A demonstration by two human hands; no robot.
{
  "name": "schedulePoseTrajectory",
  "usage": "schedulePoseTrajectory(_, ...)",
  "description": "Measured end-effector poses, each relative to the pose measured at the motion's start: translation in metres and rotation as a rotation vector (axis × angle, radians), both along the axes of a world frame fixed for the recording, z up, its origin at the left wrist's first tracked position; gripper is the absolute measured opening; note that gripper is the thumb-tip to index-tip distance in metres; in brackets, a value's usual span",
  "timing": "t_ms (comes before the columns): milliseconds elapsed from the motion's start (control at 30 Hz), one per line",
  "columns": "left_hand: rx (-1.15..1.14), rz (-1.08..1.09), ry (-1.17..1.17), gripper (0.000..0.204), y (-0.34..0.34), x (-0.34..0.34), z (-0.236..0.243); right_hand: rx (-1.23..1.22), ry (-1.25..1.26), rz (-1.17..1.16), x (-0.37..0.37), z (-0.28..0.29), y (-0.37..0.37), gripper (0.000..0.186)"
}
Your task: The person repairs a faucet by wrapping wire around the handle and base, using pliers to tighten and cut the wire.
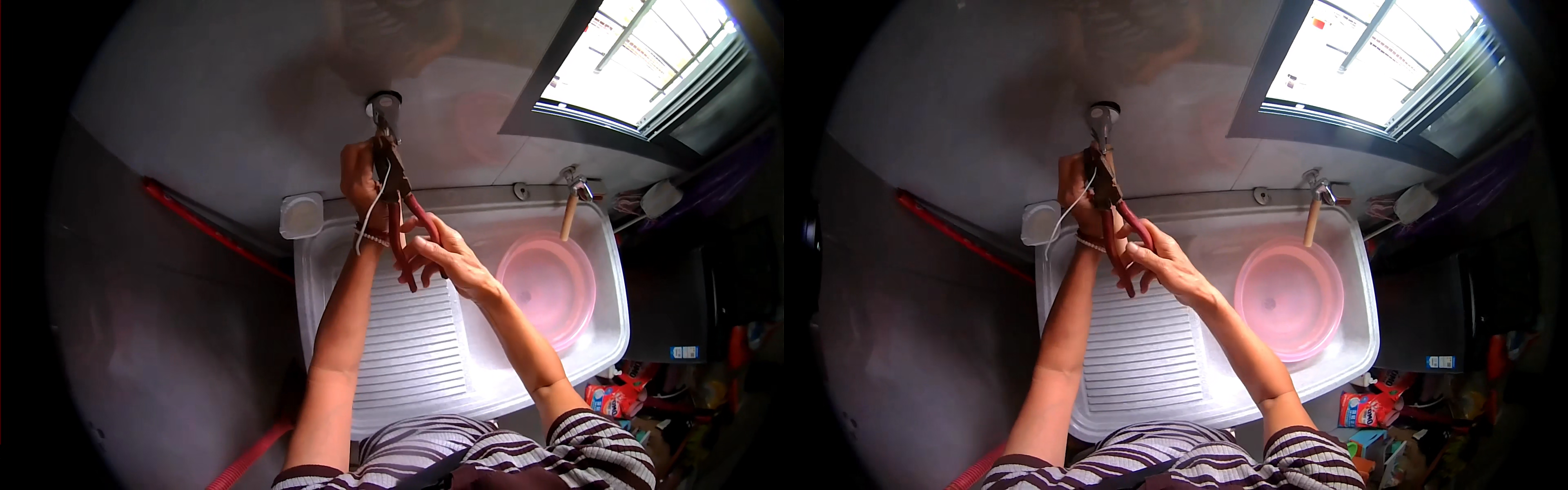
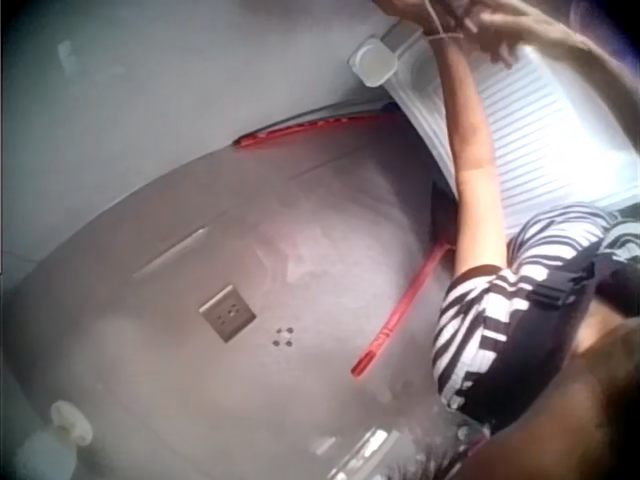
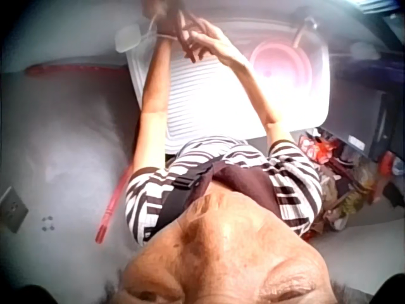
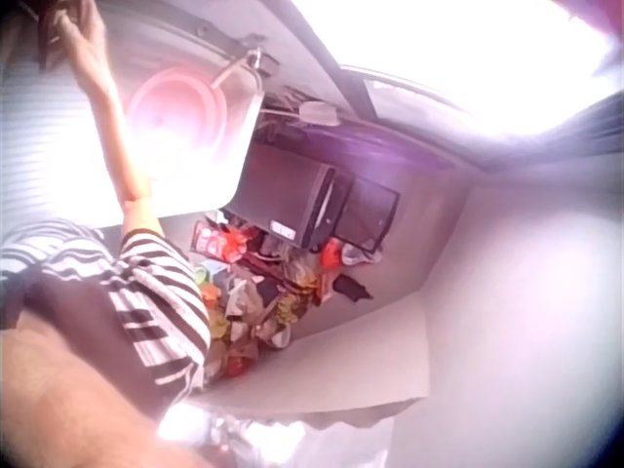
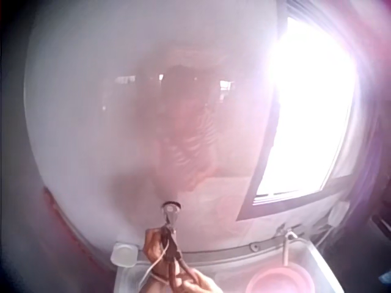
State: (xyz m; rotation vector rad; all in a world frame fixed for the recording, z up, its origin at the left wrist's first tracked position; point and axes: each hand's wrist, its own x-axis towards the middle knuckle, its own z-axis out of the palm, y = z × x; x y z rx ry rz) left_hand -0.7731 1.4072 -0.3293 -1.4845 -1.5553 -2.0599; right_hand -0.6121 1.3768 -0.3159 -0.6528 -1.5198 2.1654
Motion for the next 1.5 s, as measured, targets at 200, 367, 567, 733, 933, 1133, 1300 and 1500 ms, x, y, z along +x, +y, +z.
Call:
schedulePoseTrajectory(200, 0.038, 0.010, 0.036, 0.030, 0.005, -0.002, -0.005, 0.014, 0.036, 0.077, 0.019, -0.011, 0.038, 0.045)
schedulePoseTrajectory(367, 0.104, 0.012, 0.048, 0.027, 0.006, 0.000, -0.001, -0.328, 0.295, 0.155, 0.024, -0.019, 0.026, 0.053)
schedulePoseTrajectory(567, 0.075, 0.071, 0.090, 0.025, 0.008, 0.004, 0.003, -0.346, -0.033, 0.328, 0.098, -0.078, -0.003, 0.044)
schedulePoseTrajectory(733, 0.070, 0.127, 0.142, 0.021, 0.005, 0.000, 0.004, -0.221, -0.489, 0.397, 0.105, -0.122, -0.104, 0.035)
schedulePoseTrajectory(933, 0.072, 0.087, 0.069, 0.017, 0.009, 0.004, 0.006, 0.504, -0.726, 0.367, 0.088, -0.171, -0.181, 0.027)
schedulePoseTrajectory(1133, 0.051, 0.092, 0.055, 0.017, 0.007, 0.005, 0.008, 0.698, -0.734, 0.182, 0.089, -0.172, -0.186, 0.021)
schedulePoseTrajectory(1300, 0.050, 0.101, 0.057, 0.018, 0.010, 0.005, 0.006, 0.929, -0.717, 0.084, 0.098, -0.192, -0.185, 0.028)
schedulePoseTrajectory(1500, 0.080, 0.091, 0.045, 0.021, 0.011, 0.006, 0.006, 0.962, -0.655, -0.014, 0.095, -0.182, -0.163, 0.038)
